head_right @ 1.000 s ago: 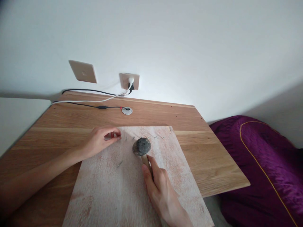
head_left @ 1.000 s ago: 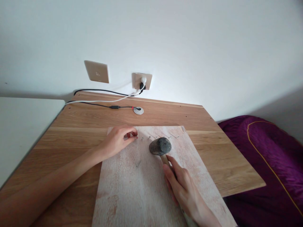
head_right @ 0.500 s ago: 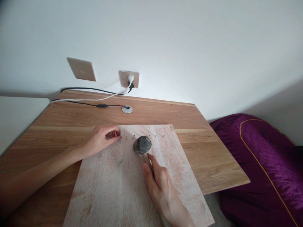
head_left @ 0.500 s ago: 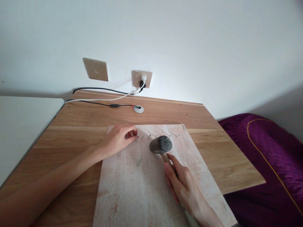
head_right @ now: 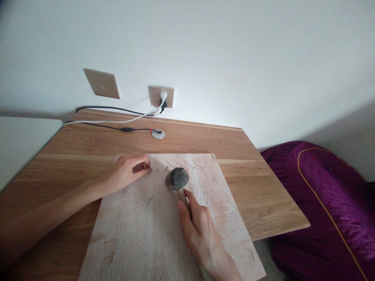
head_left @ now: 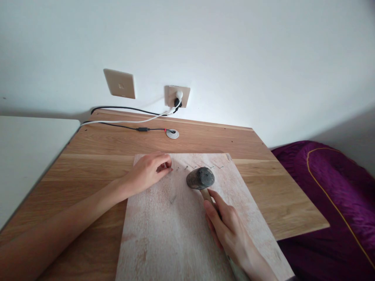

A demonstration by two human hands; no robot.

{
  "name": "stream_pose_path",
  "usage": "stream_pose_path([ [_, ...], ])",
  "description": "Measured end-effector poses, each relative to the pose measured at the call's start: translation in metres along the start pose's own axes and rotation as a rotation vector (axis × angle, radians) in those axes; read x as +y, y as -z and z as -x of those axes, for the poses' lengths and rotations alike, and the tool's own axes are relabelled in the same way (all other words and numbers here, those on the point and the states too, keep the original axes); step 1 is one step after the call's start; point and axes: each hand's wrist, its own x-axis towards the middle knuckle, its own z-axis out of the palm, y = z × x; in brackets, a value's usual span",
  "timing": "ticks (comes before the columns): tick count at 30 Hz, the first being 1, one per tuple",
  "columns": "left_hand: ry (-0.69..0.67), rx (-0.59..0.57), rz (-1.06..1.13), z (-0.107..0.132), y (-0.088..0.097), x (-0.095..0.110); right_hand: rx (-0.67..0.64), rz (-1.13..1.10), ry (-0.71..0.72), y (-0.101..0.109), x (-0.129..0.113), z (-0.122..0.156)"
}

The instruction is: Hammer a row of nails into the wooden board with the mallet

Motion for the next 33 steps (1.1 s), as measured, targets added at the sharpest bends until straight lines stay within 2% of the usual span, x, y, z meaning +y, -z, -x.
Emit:
stream_pose_path([
  [5, -0.018, 0.005, -0.006, -0.001, 0.001, 0.001, 0.023, 0.012, 0.011, 0.0, 0.002, 0.0],
  [11, 0.016, 0.01, 0.009, 0.001, -0.001, -0.001, -0.037, 0.005, -0.007, 0.002, 0.0, 0.0],
  [15, 0.037, 0.026, 0.041, 0.004, -0.005, -0.004, -0.045, -0.012, 0.044, 0.008, -0.018, -0.004],
  [22, 0.026, -0.027, 0.125, 0.002, -0.003, -0.004, -0.102, 0.043, 0.205, 0.01, -0.064, -0.027],
  [27, 0.072, 0.004, 0.149, 0.0, -0.001, -0.003, -0.153, 0.06, 0.237, 0.002, -0.068, -0.033],
  [33, 0.064, -0.004, 0.098, 0.0, -0.001, -0.004, -0.135, 0.072, 0.229, -0.003, -0.069, -0.035],
])
